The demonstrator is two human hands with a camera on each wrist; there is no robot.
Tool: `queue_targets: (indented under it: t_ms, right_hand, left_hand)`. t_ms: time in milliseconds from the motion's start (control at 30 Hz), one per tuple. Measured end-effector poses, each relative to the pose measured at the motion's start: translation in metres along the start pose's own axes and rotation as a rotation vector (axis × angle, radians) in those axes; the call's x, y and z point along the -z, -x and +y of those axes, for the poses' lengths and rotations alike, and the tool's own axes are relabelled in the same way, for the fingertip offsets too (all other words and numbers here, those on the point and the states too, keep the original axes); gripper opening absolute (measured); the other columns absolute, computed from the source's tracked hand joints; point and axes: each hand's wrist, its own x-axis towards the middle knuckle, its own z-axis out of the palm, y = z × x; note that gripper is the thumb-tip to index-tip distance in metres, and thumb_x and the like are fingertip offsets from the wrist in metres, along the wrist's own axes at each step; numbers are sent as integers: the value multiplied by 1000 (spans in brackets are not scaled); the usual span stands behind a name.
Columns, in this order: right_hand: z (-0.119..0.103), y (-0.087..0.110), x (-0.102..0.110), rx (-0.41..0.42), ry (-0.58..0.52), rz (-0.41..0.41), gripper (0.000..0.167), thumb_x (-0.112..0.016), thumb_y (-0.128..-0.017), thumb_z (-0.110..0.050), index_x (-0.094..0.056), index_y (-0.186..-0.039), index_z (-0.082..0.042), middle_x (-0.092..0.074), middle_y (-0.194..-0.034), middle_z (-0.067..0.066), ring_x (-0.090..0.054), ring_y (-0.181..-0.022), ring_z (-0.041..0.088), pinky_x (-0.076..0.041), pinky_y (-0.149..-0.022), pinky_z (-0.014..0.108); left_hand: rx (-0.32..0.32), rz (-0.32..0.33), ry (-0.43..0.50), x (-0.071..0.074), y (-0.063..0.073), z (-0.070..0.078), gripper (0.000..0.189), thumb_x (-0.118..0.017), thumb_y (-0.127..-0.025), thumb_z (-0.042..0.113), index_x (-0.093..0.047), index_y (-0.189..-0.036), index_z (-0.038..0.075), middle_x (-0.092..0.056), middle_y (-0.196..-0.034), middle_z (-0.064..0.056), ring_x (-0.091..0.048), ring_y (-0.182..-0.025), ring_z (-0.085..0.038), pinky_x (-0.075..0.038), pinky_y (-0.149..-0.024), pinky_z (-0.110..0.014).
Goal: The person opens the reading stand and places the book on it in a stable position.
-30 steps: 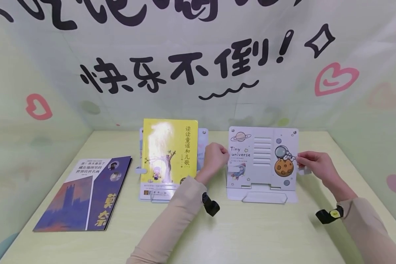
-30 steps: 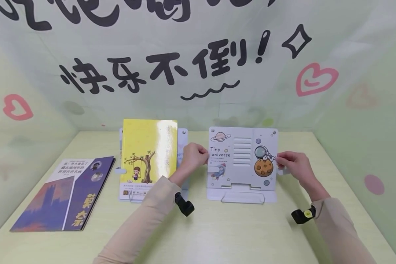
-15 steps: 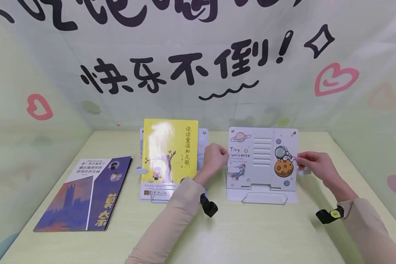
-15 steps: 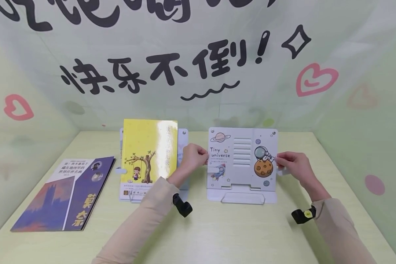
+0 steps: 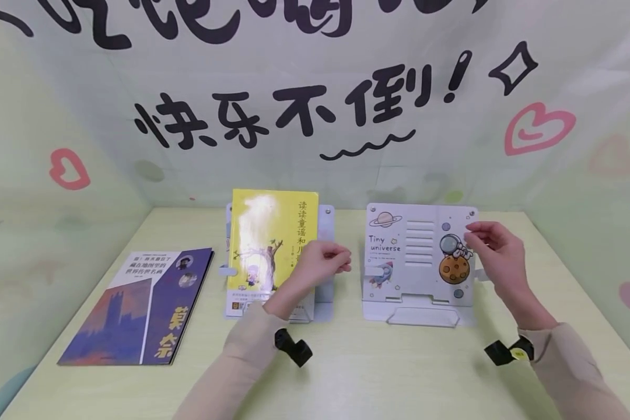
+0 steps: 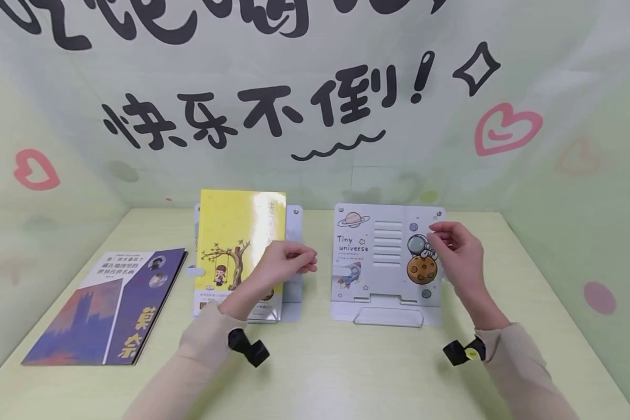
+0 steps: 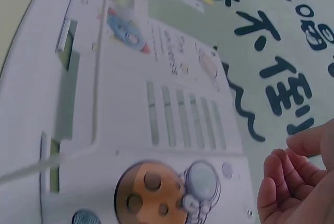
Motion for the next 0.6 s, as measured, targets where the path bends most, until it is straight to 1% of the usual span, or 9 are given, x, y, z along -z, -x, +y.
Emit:
queue_targets:
  t_ms: [133, 233, 367, 433, 500, 600]
  right_hand:
    - [-22, 7, -21, 56, -40, -115, 19, -61, -90, -6, -58, -103, 6, -59, -80, -12, -55, -70, 4, -44, -58, 13]
    - [-35, 12, -41, 70, -83, -203, 23, -61, -90, -6, -56, -105, 10, -60, -83, -4, -57, -73, 7, -47, -62, 16]
    - [-48, 19, -71, 60, -140, -313, 22, -61, -89, -3, -57, -106, 10, -61, -90, 11, -57, -77, 9, -50, -69, 19]
    - [-54, 23, -88, 52, -165, -366, 21, -61, -87, -2, -58, -105, 9, -61, -93, 15, -57, -80, 10, -50, -70, 19]
    - [-60, 27, -105, 51, -191, -421, 19, -62, -87, -2, -58, -104, 7, -61, -93, 16, -58, -81, 11, -49, -71, 20]
    - [-70, 36, -128, 53, -214, -498, 19, -63, -87, -4, -59, -104, 4, -62, -93, 14, -58, -82, 15, -49, -69, 22]
  left_hand:
    - [-8, 39, 77, 23, 15, -8, 18, -60, -91, 8, -69, -99, -6, -68, -84, -13, -68, -77, -18, -55, -72, -28]
    - [-14, 61, 104, 40, 23, -16, 20, -60, -91, 8, -67, -100, -9, -68, -87, -17, -68, -79, -20, -55, -75, -31]
    - [-9, 88, 85, 63, 36, -26, 22, -59, -92, 9, -66, -103, -9, -67, -91, -19, -68, -82, -22, -54, -78, -34]
    - [-2, 110, 68, 74, 43, -31, 23, -59, -92, 9, -65, -104, -10, -67, -91, -19, -68, -82, -22, -54, -78, -33]
    - [1, 128, 54, 85, 50, -36, 24, -58, -93, 9, -64, -105, -10, -67, -92, -20, -68, -82, -22, -54, -77, -32]
    - [22, 160, 44, 103, 61, -43, 25, -56, -93, 8, -63, -107, -12, -67, -93, -21, -67, -81, -18, -54, -77, -30]
